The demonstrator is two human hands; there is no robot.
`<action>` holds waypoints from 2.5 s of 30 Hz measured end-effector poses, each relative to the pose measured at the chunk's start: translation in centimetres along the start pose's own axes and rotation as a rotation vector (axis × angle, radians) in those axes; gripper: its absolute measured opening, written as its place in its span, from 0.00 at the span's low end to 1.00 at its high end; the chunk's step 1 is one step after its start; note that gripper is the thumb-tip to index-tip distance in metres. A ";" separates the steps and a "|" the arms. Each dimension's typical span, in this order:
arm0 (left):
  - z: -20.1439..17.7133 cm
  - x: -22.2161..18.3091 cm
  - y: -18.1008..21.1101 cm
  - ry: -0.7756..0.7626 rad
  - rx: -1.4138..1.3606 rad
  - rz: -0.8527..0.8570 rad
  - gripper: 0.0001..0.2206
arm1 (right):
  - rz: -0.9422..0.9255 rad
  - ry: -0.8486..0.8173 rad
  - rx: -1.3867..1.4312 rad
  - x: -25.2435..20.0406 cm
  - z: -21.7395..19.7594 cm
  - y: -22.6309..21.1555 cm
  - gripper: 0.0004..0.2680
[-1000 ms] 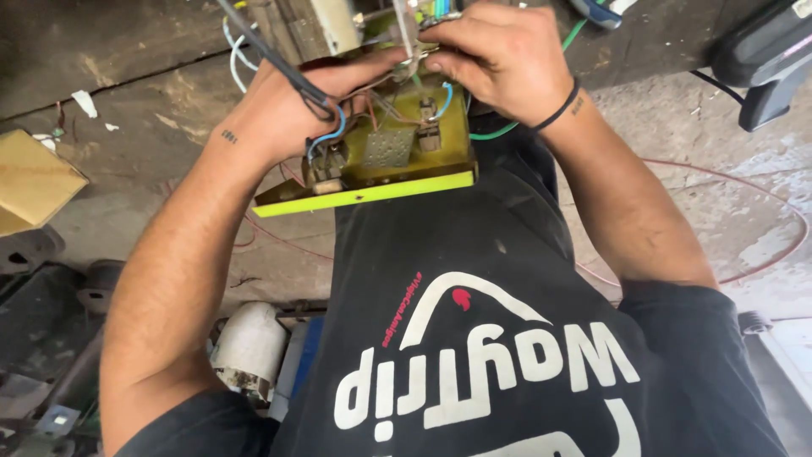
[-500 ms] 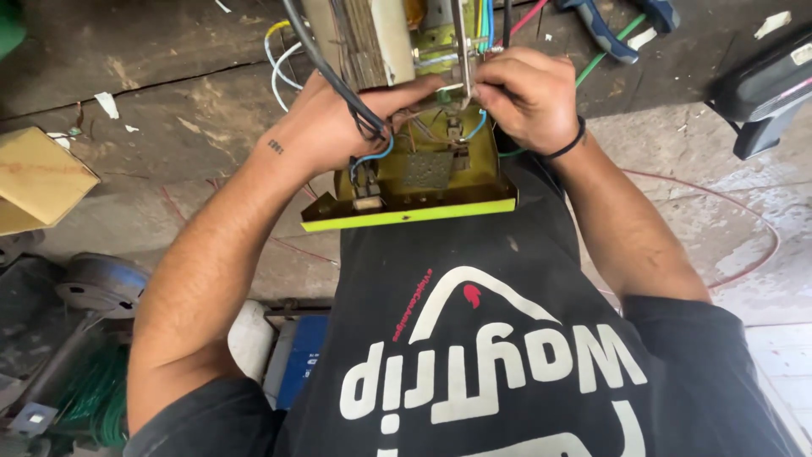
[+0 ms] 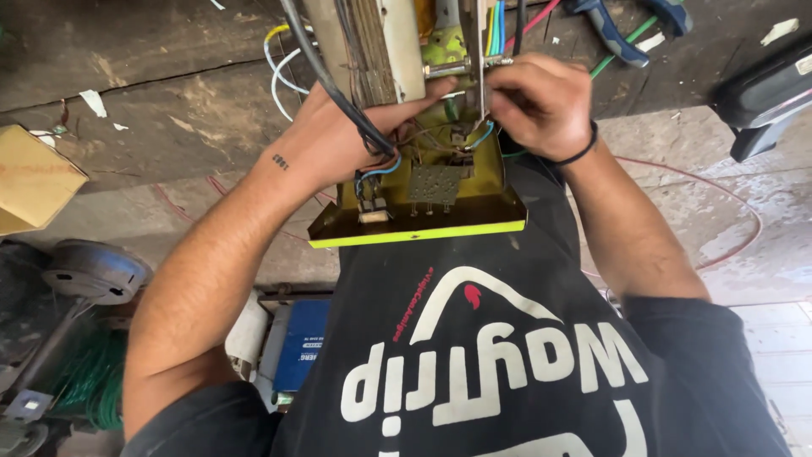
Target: Repairing the internal wiring of an electronic device by stripping and connecting wires using pliers
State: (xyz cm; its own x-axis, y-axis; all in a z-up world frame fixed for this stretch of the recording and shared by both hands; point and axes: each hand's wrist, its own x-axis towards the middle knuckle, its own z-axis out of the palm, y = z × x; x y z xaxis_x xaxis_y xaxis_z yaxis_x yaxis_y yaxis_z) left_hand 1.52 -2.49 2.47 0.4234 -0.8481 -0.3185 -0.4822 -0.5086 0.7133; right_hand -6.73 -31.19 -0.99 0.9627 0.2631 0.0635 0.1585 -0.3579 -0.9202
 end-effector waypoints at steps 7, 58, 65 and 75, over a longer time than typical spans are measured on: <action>-2.1 -1.4 1.0 -0.068 -0.047 0.014 0.42 | 0.292 -0.073 0.201 -1.5 -2.9 -3.8 0.06; 17.1 4.3 24.3 0.596 0.609 -1.030 0.23 | 0.012 -0.522 -0.941 -1.9 -12.5 -2.2 0.30; 17.8 1.8 24.1 0.659 0.436 -1.075 0.27 | 0.395 -0.594 -0.234 -0.5 -14.6 1.1 0.24; 19.8 7.1 24.4 1.077 0.170 -1.114 0.14 | -0.110 -1.006 -0.515 0.1 -10.4 -0.8 0.12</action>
State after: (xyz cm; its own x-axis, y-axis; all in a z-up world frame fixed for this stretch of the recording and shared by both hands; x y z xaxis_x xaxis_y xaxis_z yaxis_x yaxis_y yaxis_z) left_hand -22.43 -23.81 5.27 0.9077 0.4193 0.0150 0.3913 -0.8588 0.3305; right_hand -4.46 -40.21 3.79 0.3618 0.8331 -0.4184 0.5265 -0.5529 -0.6458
